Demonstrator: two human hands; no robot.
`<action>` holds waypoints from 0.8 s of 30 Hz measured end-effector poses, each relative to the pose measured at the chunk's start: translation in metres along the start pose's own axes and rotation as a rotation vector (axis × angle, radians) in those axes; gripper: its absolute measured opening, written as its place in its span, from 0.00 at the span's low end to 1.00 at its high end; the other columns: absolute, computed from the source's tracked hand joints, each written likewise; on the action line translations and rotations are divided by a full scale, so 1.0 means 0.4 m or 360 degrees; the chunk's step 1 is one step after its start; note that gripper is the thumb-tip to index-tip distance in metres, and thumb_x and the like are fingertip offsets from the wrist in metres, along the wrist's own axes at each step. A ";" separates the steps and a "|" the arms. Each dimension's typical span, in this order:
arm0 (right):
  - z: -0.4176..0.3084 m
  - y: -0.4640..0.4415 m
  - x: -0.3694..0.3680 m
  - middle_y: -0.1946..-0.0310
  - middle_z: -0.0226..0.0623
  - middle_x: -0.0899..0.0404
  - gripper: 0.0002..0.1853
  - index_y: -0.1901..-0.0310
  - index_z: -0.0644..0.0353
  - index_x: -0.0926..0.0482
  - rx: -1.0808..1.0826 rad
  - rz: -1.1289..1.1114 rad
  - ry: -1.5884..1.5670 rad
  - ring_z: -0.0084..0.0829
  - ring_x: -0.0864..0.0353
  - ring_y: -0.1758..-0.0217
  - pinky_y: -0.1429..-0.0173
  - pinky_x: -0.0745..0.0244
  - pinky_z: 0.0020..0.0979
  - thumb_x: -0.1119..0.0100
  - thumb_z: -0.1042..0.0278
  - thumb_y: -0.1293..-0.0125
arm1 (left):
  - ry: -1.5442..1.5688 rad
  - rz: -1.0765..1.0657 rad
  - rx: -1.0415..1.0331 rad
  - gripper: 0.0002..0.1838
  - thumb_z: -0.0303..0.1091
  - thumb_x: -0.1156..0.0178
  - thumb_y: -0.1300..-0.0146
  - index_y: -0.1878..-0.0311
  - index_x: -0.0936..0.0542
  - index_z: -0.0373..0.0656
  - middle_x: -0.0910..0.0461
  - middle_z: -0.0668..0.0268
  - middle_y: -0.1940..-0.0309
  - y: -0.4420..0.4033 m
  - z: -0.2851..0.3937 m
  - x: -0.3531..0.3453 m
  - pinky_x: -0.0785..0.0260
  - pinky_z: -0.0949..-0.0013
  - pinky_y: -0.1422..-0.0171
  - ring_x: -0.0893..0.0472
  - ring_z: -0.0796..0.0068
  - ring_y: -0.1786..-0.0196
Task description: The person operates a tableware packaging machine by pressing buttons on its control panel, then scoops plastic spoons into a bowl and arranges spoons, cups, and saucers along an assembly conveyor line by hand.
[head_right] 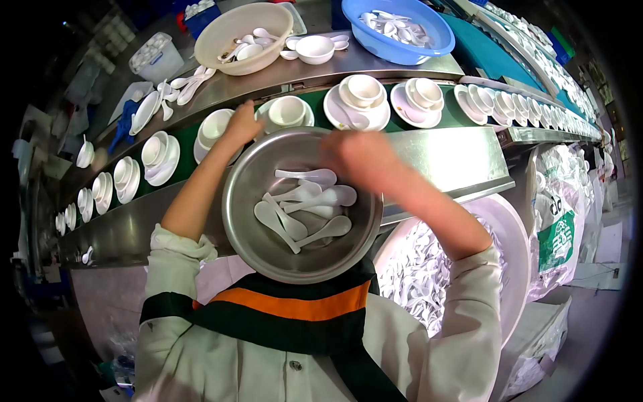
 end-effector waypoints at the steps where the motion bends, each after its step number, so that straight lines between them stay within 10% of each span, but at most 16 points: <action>1: -0.048 0.023 -0.046 0.66 0.37 0.23 0.11 0.66 0.54 0.22 0.0245 -0.0166 0.0264 0.36 0.21 0.68 0.67 0.25 0.34 0.39 0.60 0.49 | -0.0280 0.0610 -0.0190 0.19 0.33 0.40 0.49 0.55 0.26 0.34 0.22 0.55 0.68 0.030 0.030 0.065 0.31 0.67 0.62 0.21 0.66 0.67; 7: -0.044 0.077 -0.101 0.67 0.37 0.23 0.11 0.64 0.56 0.22 0.0469 -0.0381 0.0160 0.36 0.21 0.68 0.66 0.25 0.33 0.41 0.61 0.47 | 0.0783 -0.0073 -0.0628 0.09 0.29 0.44 0.45 0.61 0.25 0.37 0.23 0.63 0.73 0.195 0.261 0.204 0.33 0.71 0.66 0.25 0.75 0.72; 11: 0.146 0.090 0.074 0.78 0.47 0.23 0.07 0.67 0.60 0.22 -0.0524 0.0204 -0.0667 0.45 0.23 0.74 0.67 0.28 0.38 0.45 0.66 0.43 | 0.0621 -0.0587 -0.0752 0.11 0.29 0.42 0.47 0.60 0.26 0.37 0.23 0.60 0.72 0.268 0.291 0.076 0.31 0.68 0.61 0.23 0.71 0.68; 14: 0.356 0.088 0.029 0.77 0.48 0.23 0.10 0.70 0.60 0.20 -0.0767 0.0260 -0.0066 0.46 0.22 0.72 0.66 0.28 0.41 0.47 0.63 0.42 | 0.0130 -0.0329 -0.1202 0.16 0.31 0.38 0.54 0.62 0.28 0.35 0.23 0.55 0.73 0.308 0.329 -0.004 0.30 0.61 0.60 0.22 0.58 0.67; 18: 0.593 0.106 -0.107 0.75 0.49 0.22 0.15 0.69 0.61 0.19 -0.1030 -0.0011 -0.0213 0.46 0.21 0.68 0.61 0.27 0.41 0.44 0.56 0.44 | -0.0165 -0.0906 -0.1001 0.24 0.32 0.37 0.57 0.54 0.28 0.39 0.24 0.53 0.64 0.290 0.398 -0.103 0.34 0.57 0.54 0.25 0.54 0.59; 24: 0.409 0.174 0.092 0.63 0.45 0.21 0.16 0.57 0.62 0.22 -0.0597 0.0209 -0.0513 0.38 0.20 0.63 0.60 0.27 0.34 0.39 0.62 0.44 | 0.0220 -0.1077 -0.0941 0.10 0.30 0.42 0.51 0.65 0.26 0.37 0.25 0.54 0.71 0.279 0.484 -0.042 0.35 0.57 0.60 0.25 0.54 0.64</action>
Point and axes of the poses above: each hand's wrist, its own y-axis away from the middle knuckle, its own x-axis out of the back of the hand, z = x × y, the point moved 6 cm from there along -y, towards the middle knuckle
